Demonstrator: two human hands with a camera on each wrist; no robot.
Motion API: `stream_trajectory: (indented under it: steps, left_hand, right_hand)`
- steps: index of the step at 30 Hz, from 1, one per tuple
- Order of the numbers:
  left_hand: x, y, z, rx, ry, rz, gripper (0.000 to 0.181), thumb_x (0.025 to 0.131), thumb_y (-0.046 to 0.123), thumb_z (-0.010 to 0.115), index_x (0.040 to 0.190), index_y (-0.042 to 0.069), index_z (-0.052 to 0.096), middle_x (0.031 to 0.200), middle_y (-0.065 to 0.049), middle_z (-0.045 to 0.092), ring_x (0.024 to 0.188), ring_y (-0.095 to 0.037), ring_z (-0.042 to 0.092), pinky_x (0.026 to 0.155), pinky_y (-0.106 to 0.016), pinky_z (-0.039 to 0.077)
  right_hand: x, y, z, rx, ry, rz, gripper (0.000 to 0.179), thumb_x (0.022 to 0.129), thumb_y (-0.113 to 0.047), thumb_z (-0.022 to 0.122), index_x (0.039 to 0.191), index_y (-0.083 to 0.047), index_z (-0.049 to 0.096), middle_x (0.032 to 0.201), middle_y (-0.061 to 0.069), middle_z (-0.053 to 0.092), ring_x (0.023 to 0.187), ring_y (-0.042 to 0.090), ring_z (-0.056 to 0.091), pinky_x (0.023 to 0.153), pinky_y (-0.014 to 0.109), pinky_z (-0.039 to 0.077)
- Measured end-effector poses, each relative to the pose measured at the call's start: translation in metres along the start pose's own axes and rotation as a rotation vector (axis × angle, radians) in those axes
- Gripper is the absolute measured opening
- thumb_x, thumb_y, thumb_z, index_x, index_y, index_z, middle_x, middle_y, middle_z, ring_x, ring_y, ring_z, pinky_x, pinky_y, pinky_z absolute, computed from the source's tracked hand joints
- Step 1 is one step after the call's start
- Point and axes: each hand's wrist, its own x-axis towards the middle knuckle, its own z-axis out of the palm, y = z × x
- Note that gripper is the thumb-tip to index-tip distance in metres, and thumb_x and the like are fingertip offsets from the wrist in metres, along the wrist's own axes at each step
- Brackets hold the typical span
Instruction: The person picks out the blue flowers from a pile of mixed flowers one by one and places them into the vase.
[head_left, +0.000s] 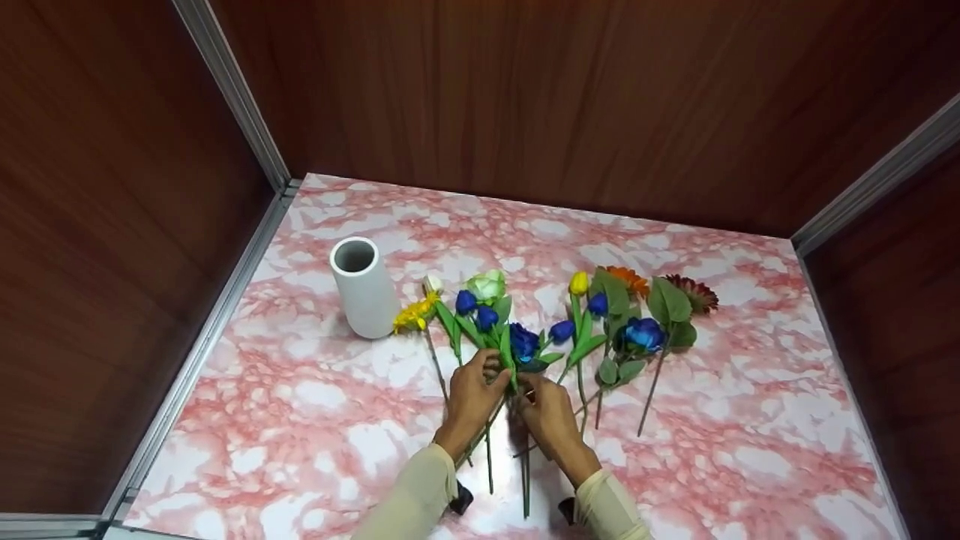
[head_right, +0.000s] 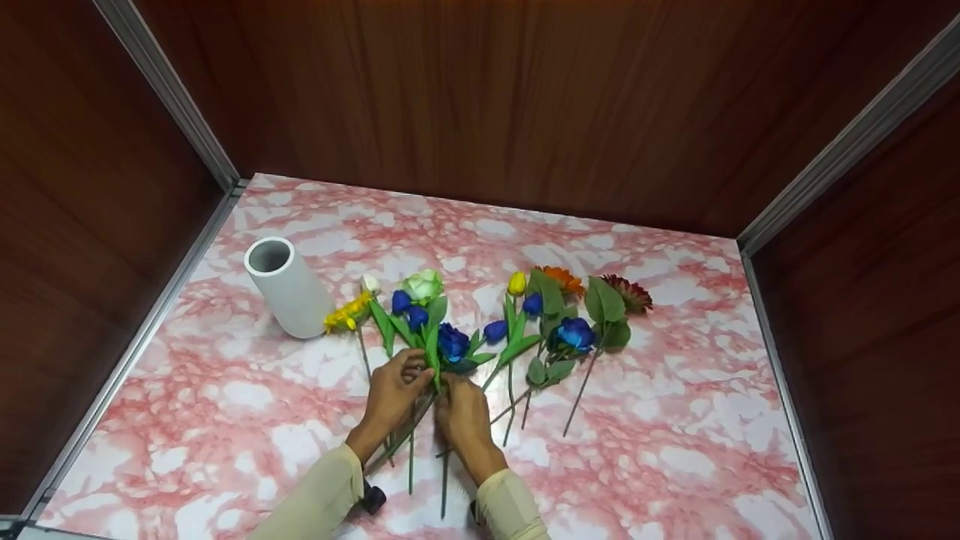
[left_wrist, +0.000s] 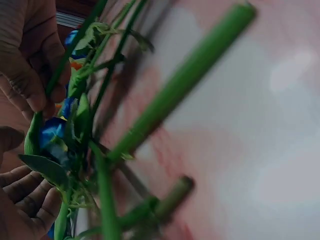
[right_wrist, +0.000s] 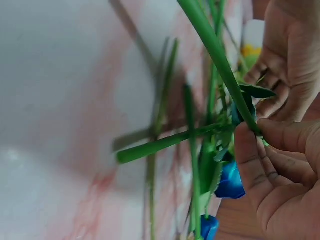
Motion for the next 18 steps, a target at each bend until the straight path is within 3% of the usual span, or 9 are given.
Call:
stream_trajectory:
  steps: [6, 18]
  left_hand:
    - [0.004, 0.009, -0.004, -0.188, 0.061, -0.05, 0.035, 0.081, 0.018, 0.077, 0.112, 0.007, 0.066, 0.092, -0.005, 0.071, 0.076, -0.014, 0.067, 0.069, -0.03, 0.053]
    - [0.007, 0.034, -0.015, -0.259, 0.118, -0.064, 0.032, 0.078, 0.007, 0.073, 0.11, 0.008, 0.066, 0.091, -0.005, 0.07, 0.066, -0.012, 0.062, 0.061, -0.029, 0.05]
  right_hand:
    - [0.001, -0.011, -0.003, 0.038, 0.007, -0.018, 0.033, 0.081, 0.001, 0.068, 0.114, 0.001, 0.066, 0.085, 0.003, 0.068, 0.078, 0.019, 0.065, 0.068, 0.035, 0.052]
    - [0.003, -0.023, -0.009, 0.211, 0.025, -0.05, 0.031, 0.083, -0.001, 0.066, 0.114, -0.001, 0.066, 0.083, 0.002, 0.067, 0.071, 0.013, 0.063, 0.06, 0.026, 0.051]
